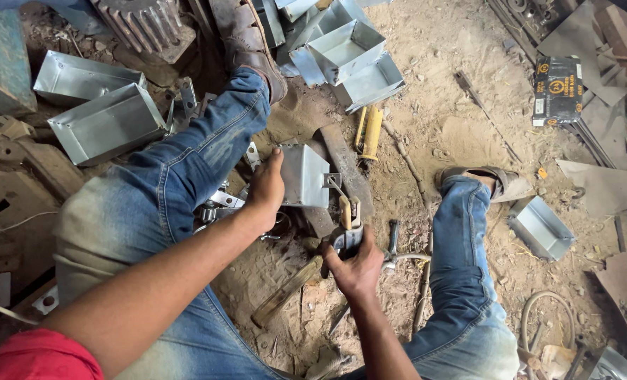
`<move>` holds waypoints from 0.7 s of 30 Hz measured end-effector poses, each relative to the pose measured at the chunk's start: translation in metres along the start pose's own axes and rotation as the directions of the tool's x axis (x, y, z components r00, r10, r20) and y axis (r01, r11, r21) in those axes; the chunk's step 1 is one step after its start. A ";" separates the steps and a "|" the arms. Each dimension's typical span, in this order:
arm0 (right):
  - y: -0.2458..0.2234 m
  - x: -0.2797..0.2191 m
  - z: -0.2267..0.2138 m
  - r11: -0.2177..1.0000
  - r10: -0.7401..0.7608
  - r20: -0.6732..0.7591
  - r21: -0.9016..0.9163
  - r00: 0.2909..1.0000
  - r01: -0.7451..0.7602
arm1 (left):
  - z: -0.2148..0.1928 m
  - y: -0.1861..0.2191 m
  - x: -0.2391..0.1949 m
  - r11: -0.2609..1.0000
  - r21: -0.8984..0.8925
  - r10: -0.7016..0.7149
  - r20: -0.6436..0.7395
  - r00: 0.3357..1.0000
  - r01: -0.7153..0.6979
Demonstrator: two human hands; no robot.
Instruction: The person welds components onto a metal box using a welding torch and hammer while sitting on the floor.
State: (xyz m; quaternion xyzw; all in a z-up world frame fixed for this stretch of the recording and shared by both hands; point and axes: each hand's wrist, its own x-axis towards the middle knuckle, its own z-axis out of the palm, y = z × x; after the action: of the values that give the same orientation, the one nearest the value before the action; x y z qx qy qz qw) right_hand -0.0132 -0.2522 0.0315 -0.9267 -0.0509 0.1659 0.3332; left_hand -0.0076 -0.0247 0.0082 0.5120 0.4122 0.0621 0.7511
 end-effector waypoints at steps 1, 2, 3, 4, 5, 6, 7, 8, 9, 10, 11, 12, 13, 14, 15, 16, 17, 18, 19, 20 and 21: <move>0.001 -0.001 0.000 0.999 -0.040 -0.007 0.020 0.999 0.040 | -0.002 -0.001 0.001 1.000 -0.027 0.000 0.010 1.000 0.000; 0.002 -0.002 0.000 0.996 -0.080 -0.014 0.039 0.997 0.080 | -0.003 -0.001 0.003 1.000 -0.028 -0.003 0.024 1.000 0.004; 0.002 -0.003 0.000 0.991 -0.118 -0.022 0.060 0.993 0.119 | -0.004 -0.001 0.006 1.000 -0.028 -0.007 0.038 0.999 0.008; 0.001 -0.004 0.000 0.988 -0.128 -0.028 0.087 0.991 0.130 | -0.006 -0.002 0.008 1.000 -0.027 -0.010 0.052 0.999 0.011; 0.001 -0.004 -0.001 0.983 -0.138 -0.034 0.113 0.990 0.141 | -0.008 -0.004 0.010 0.999 0.016 0.045 0.048 0.998 -0.045; 0.000 -0.004 -0.002 0.978 -0.148 -0.041 0.139 0.988 0.152 | -0.009 -0.005 0.012 0.993 0.059 0.099 0.047 0.994 -0.102; -0.002 -0.003 -0.003 0.984 -0.129 -0.036 0.120 0.991 0.132 | -0.010 -0.007 0.015 0.982 0.102 0.154 0.046 0.987 -0.158; -0.004 -0.001 -0.005 0.988 -0.110 -0.031 0.101 0.993 0.113 | -0.010 -0.009 0.017 0.982 0.114 0.146 0.058 0.988 -0.152; -0.007 0.000 -0.005 0.992 -0.092 -0.024 0.084 0.995 0.094 | -0.011 -0.011 0.020 0.981 0.126 0.138 0.066 0.988 -0.145; -0.010 0.001 -0.006 0.991 -0.095 -0.017 0.094 0.995 0.096 | -0.012 -0.013 0.022 0.980 0.139 0.130 0.075 0.989 -0.139; -0.012 0.001 -0.006 0.990 -0.096 -0.010 0.103 0.995 0.097 | -0.011 -0.016 0.023 0.968 0.151 0.191 0.075 0.979 -0.201; -0.013 0.001 -0.007 0.989 -0.097 -0.004 0.113 0.995 0.097 | -0.009 -0.020 0.023 0.951 0.163 0.252 0.076 0.965 -0.261; -0.015 0.001 -0.007 0.991 -0.085 0.000 0.107 0.996 0.084 | -0.007 -0.022 0.023 0.931 0.173 0.311 0.079 0.947 -0.320; -0.017 0.002 -0.007 0.992 -0.072 0.004 0.101 0.997 0.071 | -0.005 -0.023 0.024 0.909 0.217 0.352 0.055 0.935 -0.355; -0.019 0.001 -0.007 0.994 -0.057 0.006 0.095 0.998 0.056 | -0.001 -0.023 0.024 0.884 0.261 0.392 0.037 0.919 -0.387; -0.021 0.000 -0.007 0.993 -0.061 0.006 0.104 0.998 0.060 | 0.001 -0.021 0.024 0.856 0.306 0.432 0.021 0.902 -0.417; -0.022 -0.001 -0.009 0.992 -0.066 0.005 0.111 0.998 0.065 | 0.002 -0.019 0.024 0.859 0.338 0.407 0.009 0.914 -0.386; -0.024 -0.001 -0.011 0.991 -0.072 0.005 0.118 0.997 0.071 | 0.003 -0.017 0.023 0.860 0.369 0.381 -0.004 0.924 -0.353; -0.026 -0.002 -0.013 0.993 -0.060 0.005 0.104 0.998 0.059 | 0.002 -0.015 0.023 0.859 0.401 0.357 -0.020 0.934 -0.320; -0.028 -0.002 -0.015 0.995 -0.049 0.003 0.090 0.999 0.048 | 0.002 -0.014 0.021 0.815 0.451 0.418 -0.027 0.908 -0.362; -0.031 -0.002 -0.015 0.996 -0.039 0.003 0.078 0.999 0.038 | 0.001 -0.014 0.021 0.766 0.503 0.480 -0.030 0.877 -0.401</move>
State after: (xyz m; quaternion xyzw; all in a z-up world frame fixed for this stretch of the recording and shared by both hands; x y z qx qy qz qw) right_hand -0.0090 -0.2377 0.0625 -0.9115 -0.0630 0.1633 0.3722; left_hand 0.0020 -0.0211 -0.0145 0.7582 0.3399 0.1726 0.5289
